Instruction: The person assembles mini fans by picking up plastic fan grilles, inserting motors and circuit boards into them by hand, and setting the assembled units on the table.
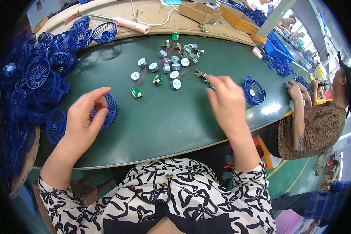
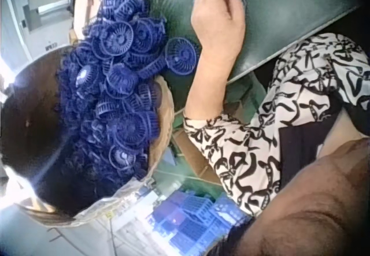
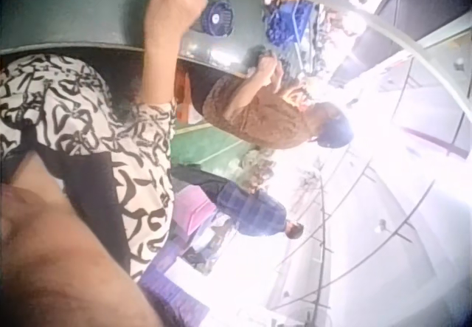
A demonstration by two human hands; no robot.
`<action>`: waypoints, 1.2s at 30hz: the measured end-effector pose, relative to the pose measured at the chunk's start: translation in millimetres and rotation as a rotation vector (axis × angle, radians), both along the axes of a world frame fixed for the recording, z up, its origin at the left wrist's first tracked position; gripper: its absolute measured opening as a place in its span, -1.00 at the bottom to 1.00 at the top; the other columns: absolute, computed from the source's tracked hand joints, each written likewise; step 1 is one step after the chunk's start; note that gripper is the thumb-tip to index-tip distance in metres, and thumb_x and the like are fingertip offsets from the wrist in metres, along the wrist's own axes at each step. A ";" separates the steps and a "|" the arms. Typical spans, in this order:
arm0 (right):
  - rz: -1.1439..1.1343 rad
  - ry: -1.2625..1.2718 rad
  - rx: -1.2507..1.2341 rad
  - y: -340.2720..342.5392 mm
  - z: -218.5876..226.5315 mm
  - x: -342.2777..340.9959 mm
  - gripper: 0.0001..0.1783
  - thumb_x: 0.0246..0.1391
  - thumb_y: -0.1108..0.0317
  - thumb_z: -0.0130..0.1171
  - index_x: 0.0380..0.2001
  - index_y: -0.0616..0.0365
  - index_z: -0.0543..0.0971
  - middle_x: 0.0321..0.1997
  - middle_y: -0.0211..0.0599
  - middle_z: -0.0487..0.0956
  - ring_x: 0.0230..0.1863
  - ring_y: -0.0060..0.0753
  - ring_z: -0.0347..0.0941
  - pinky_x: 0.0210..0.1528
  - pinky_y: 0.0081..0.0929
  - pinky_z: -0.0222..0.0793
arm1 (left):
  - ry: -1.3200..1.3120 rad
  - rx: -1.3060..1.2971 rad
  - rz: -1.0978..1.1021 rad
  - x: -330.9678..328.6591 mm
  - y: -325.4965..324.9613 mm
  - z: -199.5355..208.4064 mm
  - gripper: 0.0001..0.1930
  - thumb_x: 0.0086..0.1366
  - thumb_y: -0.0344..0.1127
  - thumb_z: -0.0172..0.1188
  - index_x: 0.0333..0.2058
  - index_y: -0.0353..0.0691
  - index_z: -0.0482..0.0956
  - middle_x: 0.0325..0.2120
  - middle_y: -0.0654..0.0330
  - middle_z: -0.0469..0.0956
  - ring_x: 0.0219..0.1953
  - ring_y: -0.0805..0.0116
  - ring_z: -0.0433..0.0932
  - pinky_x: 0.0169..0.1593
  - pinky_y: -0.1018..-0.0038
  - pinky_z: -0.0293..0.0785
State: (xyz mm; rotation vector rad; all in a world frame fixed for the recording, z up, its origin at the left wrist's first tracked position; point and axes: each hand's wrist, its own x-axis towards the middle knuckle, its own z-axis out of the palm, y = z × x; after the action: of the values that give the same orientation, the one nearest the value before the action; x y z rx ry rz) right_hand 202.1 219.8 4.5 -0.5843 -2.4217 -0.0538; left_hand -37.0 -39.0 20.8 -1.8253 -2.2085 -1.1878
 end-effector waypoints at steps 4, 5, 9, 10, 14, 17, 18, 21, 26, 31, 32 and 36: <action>0.182 -0.055 -0.083 -16.3 7.0 -41.2 -0.76 0.01 0.36 0.35 -0.23 0.06 0.57 -0.24 -0.24 0.55 -0.29 -0.03 0.56 -0.25 -0.20 0.50 | 0.213 0.021 0.067 -16.7 2.1 -2.3 -0.61 0.07 -0.56 0.25 -0.05 -0.29 0.55 -0.13 0.02 0.54 -0.07 0.04 0.52 0.00 0.27 0.47; 0.193 -0.056 -0.082 -14.8 8.1 -46.4 -0.76 0.01 0.36 0.35 -0.23 0.06 0.57 -0.24 -0.24 0.55 -0.29 -0.03 0.56 -0.25 -0.20 0.50 | 0.274 -0.001 0.093 -18.9 1.4 -5.2 -0.63 0.07 -0.52 0.29 -0.08 -0.28 0.56 -0.07 0.00 0.54 -0.03 0.00 0.51 0.02 0.23 0.47; 0.161 -0.175 -0.003 -2.7 14.7 -67.2 -0.76 0.07 0.23 0.32 -0.29 0.13 0.58 -0.28 -0.18 0.55 -0.27 -0.03 0.58 -0.24 -0.16 0.51 | 0.242 -0.109 0.127 -17.4 2.0 -7.6 -0.62 0.10 -0.43 0.32 -0.06 -0.26 0.56 -0.02 0.01 0.53 0.04 0.01 0.48 0.09 0.21 0.43; 0.139 -0.229 0.020 0.4 17.0 -72.1 -0.72 0.08 0.16 0.31 -0.32 0.16 0.60 -0.29 -0.16 0.58 -0.25 -0.03 0.58 -0.23 -0.15 0.51 | 0.242 -0.108 0.125 -16.4 1.5 -7.2 -0.62 0.10 -0.43 0.32 -0.06 -0.26 0.56 -0.02 0.01 0.53 0.04 0.01 0.48 0.09 0.21 0.43; 0.043 -0.506 -0.065 4.4 24.7 -97.4 -0.57 0.05 0.00 0.29 -0.43 0.22 0.63 -0.32 -0.07 0.64 -0.20 -0.03 0.61 -0.15 -0.12 0.53 | 0.234 -0.232 0.131 -12.6 -2.1 2.7 -0.58 0.12 -0.36 0.34 -0.02 -0.25 0.54 -0.03 0.01 0.54 0.05 0.03 0.48 0.12 0.22 0.41; 0.068 -0.508 -0.099 7.9 24.7 -101.4 -0.63 0.02 0.07 0.30 -0.45 0.21 0.59 -0.37 -0.07 0.61 -0.24 0.03 0.59 -0.19 -0.09 0.49 | 0.253 -0.259 0.072 -21.2 -7.7 15.7 -0.55 0.13 -0.32 0.35 0.01 -0.26 0.53 -0.02 0.00 0.54 0.06 0.03 0.47 0.14 0.21 0.41; 0.109 -0.446 -0.090 10.5 20.2 -98.5 -0.65 0.03 0.09 0.30 -0.41 0.21 0.59 -0.36 -0.08 0.61 -0.24 0.02 0.58 -0.19 -0.09 0.49 | 0.265 -0.270 0.027 -24.7 -11.0 18.6 -0.54 0.13 -0.31 0.35 0.02 -0.26 0.53 -0.01 0.00 0.54 0.07 0.02 0.47 0.14 0.20 0.41; 0.157 -0.198 -0.148 7.5 25.1 -81.5 -0.67 0.02 0.20 0.33 -0.26 0.22 0.55 -0.31 -0.09 0.59 -0.28 -0.04 0.58 -0.20 -0.17 0.49 | 0.250 -0.273 0.012 -29.3 -14.5 23.8 -0.48 0.11 -0.31 0.36 0.06 -0.27 0.50 0.01 -0.03 0.52 0.08 -0.03 0.47 0.13 0.20 0.42; 0.131 0.386 -0.338 -17.8 28.4 -22.3 -0.71 0.01 0.47 0.35 -0.17 0.24 0.56 -0.33 -0.32 0.59 -0.39 -0.52 0.49 -0.26 -0.55 0.46 | 0.231 -0.464 -0.027 -27.8 -24.2 24.3 -0.37 0.13 -0.31 0.36 0.18 -0.25 0.38 0.02 -0.06 0.51 0.07 -0.07 0.49 0.10 0.19 0.44; -0.052 0.296 -0.519 -33.5 -25.5 30.9 -0.69 -0.04 0.42 0.38 -0.19 0.23 0.57 -0.31 -0.25 0.59 -0.28 -0.38 0.54 -0.15 -0.44 0.47 | 0.177 -0.490 0.030 -15.3 -15.6 21.2 -0.34 0.11 -0.30 0.38 0.20 -0.26 0.37 -0.03 -0.08 0.54 -0.07 -0.07 0.55 0.00 0.19 0.48; -0.047 0.236 -0.416 -36.8 -29.5 34.7 -0.72 -0.03 0.39 0.37 -0.23 0.22 0.57 -0.31 -0.20 0.57 -0.26 -0.23 0.53 -0.15 -0.35 0.46 | 0.158 -0.412 0.007 -15.4 -15.7 17.3 -0.32 0.10 -0.30 0.39 0.20 -0.26 0.36 -0.06 -0.08 0.55 -0.14 -0.06 0.57 -0.05 0.20 0.50; -0.090 0.141 -0.274 -38.5 -24.8 41.4 -0.79 0.01 0.33 0.33 -0.31 0.19 0.57 -0.34 -0.19 0.53 -0.27 -0.09 0.46 -0.21 -0.21 0.39 | 0.128 -0.448 -0.042 -9.4 -16.0 27.2 -0.24 0.03 -0.28 0.43 0.23 -0.25 0.34 -0.08 -0.06 0.56 -0.24 -0.02 0.57 -0.12 0.23 0.51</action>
State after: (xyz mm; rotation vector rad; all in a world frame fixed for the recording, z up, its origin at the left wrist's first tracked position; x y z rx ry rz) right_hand 243.6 181.3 -20.3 -0.7915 -2.2804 0.2763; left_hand -46.4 -55.0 48.0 -2.0324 -2.5202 -0.5851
